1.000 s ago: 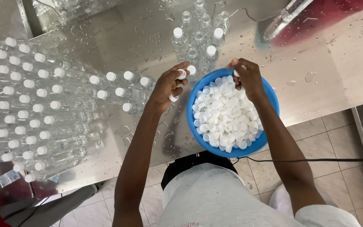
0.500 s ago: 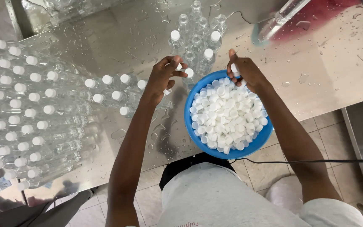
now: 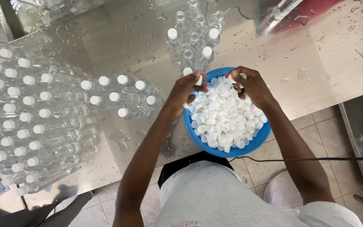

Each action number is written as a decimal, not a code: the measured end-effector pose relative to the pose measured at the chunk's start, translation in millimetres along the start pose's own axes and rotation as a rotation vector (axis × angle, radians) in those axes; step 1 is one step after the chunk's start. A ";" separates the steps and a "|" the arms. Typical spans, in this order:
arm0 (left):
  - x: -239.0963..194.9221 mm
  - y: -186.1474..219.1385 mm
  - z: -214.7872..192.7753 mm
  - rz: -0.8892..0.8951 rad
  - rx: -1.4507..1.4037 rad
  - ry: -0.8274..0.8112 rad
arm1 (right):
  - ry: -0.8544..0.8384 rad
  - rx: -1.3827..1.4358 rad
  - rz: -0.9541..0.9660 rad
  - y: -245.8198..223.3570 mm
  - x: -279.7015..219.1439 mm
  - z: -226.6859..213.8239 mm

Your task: Manually capping water bottles and organizing them into groups on a stainless steel production table.

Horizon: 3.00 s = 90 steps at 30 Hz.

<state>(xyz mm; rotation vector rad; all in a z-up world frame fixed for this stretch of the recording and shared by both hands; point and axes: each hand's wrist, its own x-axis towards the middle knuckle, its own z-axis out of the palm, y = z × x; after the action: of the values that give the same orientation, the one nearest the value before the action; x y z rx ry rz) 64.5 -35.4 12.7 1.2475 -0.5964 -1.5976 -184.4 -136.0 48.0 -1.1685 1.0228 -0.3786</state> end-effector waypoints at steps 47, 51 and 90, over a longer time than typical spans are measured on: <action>76.5 63.2 -57.5 -0.018 0.503 0.031 | -0.124 -1.309 -0.758 -61.5 207.9 26.1; 81.3 58.8 -60.8 -0.042 0.443 -0.033 | -0.222 -1.360 -0.727 -67.9 212.4 22.2; 64.9 134.4 -86.4 -0.035 0.418 -0.013 | -0.152 -0.573 -0.206 -148.1 152.1 -42.1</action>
<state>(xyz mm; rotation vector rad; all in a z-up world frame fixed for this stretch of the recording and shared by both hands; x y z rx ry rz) 197.7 -131.1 65.6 1.5581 -0.9561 -1.5578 -103.4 -327.6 107.8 -1.7981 0.9036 -0.1523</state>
